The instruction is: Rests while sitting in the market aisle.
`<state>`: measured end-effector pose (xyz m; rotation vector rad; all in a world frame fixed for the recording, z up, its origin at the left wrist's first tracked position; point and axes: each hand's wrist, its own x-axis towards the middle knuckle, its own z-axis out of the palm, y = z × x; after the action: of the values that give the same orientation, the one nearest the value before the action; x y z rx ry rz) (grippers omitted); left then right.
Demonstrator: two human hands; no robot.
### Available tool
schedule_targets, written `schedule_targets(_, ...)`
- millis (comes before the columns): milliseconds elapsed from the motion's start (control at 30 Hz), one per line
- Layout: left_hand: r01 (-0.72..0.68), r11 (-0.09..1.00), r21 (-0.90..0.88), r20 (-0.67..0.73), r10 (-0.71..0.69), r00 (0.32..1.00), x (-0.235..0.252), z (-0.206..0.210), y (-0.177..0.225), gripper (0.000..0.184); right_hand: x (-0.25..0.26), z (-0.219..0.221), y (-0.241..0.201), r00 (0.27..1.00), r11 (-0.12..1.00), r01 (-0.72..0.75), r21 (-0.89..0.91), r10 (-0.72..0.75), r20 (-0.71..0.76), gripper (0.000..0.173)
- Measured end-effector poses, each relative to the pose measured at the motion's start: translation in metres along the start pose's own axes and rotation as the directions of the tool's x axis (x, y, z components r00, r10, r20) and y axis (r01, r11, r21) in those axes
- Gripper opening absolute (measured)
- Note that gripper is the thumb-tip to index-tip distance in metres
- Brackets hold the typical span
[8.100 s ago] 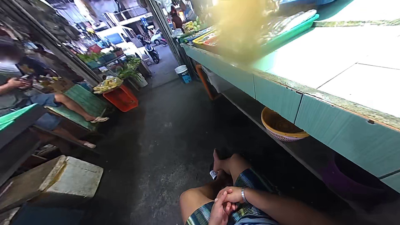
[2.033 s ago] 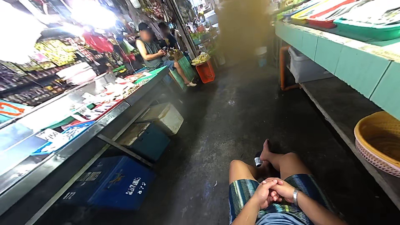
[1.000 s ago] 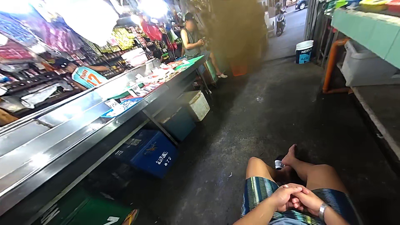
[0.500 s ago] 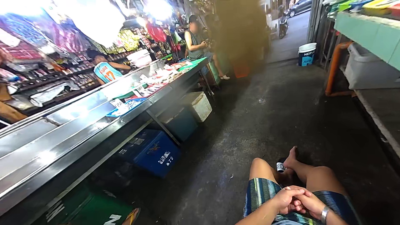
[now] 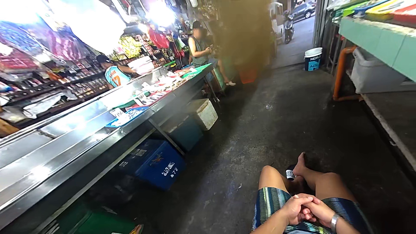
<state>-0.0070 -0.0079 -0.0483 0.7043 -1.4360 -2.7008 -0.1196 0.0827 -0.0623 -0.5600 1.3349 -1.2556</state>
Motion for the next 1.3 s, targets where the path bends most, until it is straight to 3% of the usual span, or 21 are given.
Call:
schedule_targets(933,0.040,0.999,0.032,0.024,-0.041,0.999,0.0023,-0.0046,-0.0038,0.026,-0.0047,-0.0014,-0.0016,1.000,0.999,-0.001,-0.046,0.002,0.019,0.021)
schedule_targets(1133,-0.008,1.000,0.003,0.013,0.008,1.000,-0.0015,-0.0019,-0.0016,0.028,-0.0026,0.0031,-0.0040,1.000,1.000,-0.018,-0.022,0.018,0.009,0.020)
schedule_targets(1300,0.050,0.998,0.038,0.018,-0.050,0.999,0.0028,-0.0052,-0.0028,0.027,-0.0055,-0.0017,-0.0035,1.000,0.997,0.007,-0.071,-0.006,0.009,0.022)
